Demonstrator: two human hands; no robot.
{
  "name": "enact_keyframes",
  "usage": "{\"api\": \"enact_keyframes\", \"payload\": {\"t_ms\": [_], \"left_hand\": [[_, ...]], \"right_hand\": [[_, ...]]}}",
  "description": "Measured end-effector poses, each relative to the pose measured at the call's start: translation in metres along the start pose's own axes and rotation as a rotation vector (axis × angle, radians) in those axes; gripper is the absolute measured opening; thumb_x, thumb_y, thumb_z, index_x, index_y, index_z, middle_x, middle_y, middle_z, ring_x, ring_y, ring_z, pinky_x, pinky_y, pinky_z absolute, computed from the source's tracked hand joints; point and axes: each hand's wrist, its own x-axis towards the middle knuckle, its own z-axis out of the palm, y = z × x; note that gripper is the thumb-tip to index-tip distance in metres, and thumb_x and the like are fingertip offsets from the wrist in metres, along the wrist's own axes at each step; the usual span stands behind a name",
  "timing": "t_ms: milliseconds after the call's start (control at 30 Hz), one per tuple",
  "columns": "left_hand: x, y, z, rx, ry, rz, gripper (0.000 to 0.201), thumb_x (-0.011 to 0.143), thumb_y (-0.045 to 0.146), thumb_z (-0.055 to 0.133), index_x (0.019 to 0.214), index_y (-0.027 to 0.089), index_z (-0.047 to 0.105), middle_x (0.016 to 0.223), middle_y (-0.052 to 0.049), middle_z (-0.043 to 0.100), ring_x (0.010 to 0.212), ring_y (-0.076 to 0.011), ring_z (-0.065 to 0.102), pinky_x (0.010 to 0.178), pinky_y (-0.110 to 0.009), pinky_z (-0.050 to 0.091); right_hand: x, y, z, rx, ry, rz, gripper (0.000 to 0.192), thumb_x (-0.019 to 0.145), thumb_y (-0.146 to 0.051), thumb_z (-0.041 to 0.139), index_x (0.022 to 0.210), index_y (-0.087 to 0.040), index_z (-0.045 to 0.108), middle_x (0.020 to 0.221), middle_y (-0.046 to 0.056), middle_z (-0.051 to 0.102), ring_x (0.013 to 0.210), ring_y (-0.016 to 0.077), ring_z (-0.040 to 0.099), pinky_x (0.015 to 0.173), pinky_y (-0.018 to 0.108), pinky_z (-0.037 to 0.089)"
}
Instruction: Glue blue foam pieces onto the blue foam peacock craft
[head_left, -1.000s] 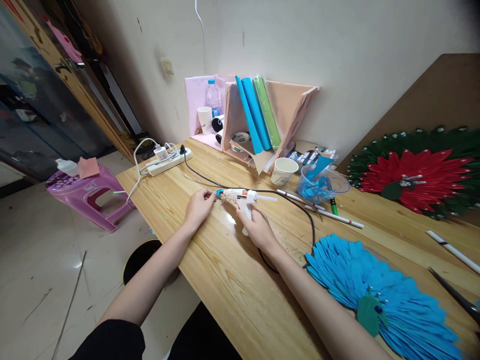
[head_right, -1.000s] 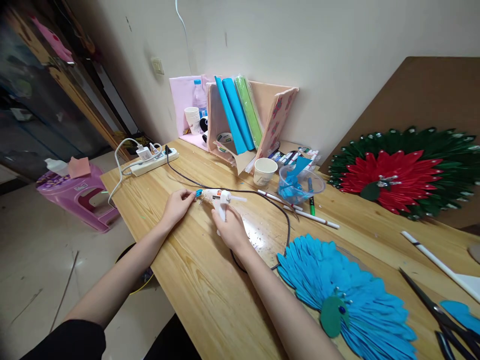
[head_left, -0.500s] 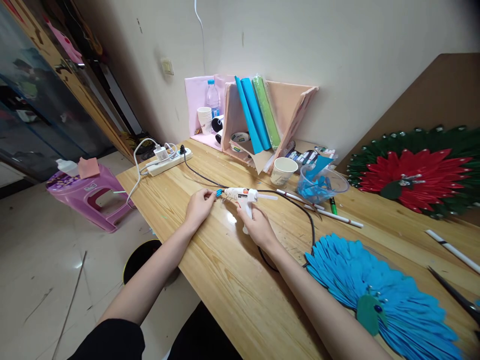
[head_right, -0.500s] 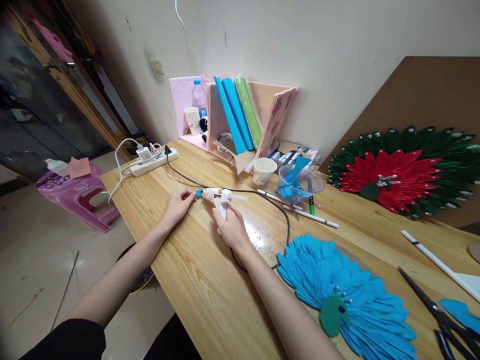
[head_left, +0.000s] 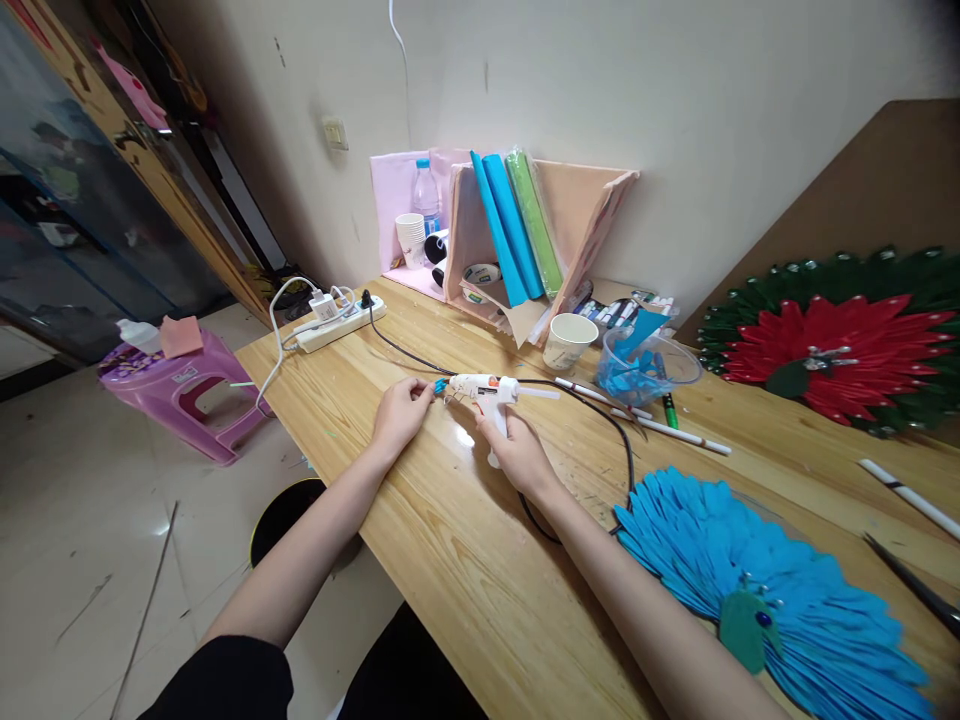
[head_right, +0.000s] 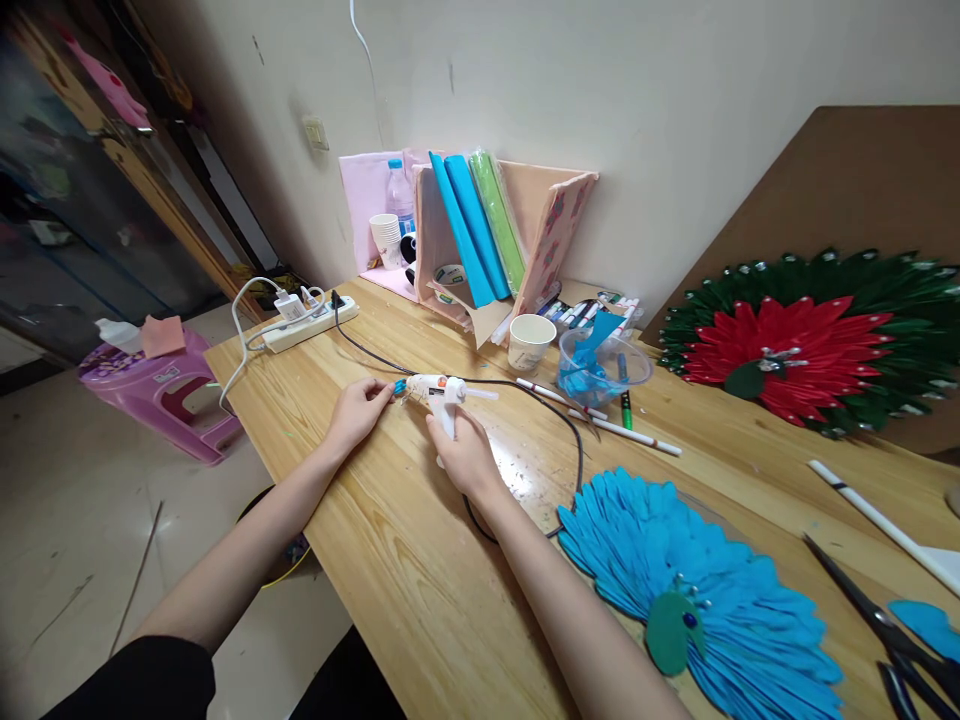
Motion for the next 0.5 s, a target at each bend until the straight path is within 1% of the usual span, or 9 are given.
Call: {"api": "enact_keyframes", "payload": {"t_ms": [133, 300, 500], "left_hand": [[-0.0009, 0.0, 0.0003, -0.001, -0.001, 0.012, 0.028, 0.079, 0.041, 0.051, 0.076, 0.017, 0.066, 0.075, -0.004, 0.07, 0.068, -0.0162, 0.062, 0.062, -0.025, 0.044], [-0.0014, 0.0011, 0.0, -0.008, -0.01, 0.023, 0.028, 0.079, 0.041, 0.052, 0.076, 0.017, 0.067, 0.074, -0.004, 0.07, 0.066, -0.016, 0.062, 0.062, -0.025, 0.044], [-0.0012, 0.0008, 0.0003, -0.031, -0.008, 0.023, 0.028, 0.079, 0.041, 0.051, 0.076, 0.017, 0.067, 0.072, -0.004, 0.069, 0.066, -0.0161, 0.062, 0.062, -0.025, 0.044]], "right_hand": [[-0.0007, -0.003, -0.0008, -0.038, -0.018, -0.033, 0.034, 0.085, -0.042, 0.043, 0.097, -0.017, 0.062, 0.089, 0.006, 0.066, 0.079, 0.0198, 0.058, 0.075, 0.03, 0.042], [0.001, -0.0046, -0.0007, -0.064, -0.022, -0.049, 0.033, 0.085, -0.04, 0.042, 0.096, -0.018, 0.064, 0.086, 0.005, 0.067, 0.079, 0.0206, 0.059, 0.075, 0.03, 0.042], [0.002, -0.0031, 0.0003, -0.045, 0.015, -0.02, 0.032, 0.085, -0.04, 0.043, 0.097, -0.019, 0.063, 0.093, 0.006, 0.067, 0.083, 0.0213, 0.059, 0.075, 0.03, 0.042]]}}
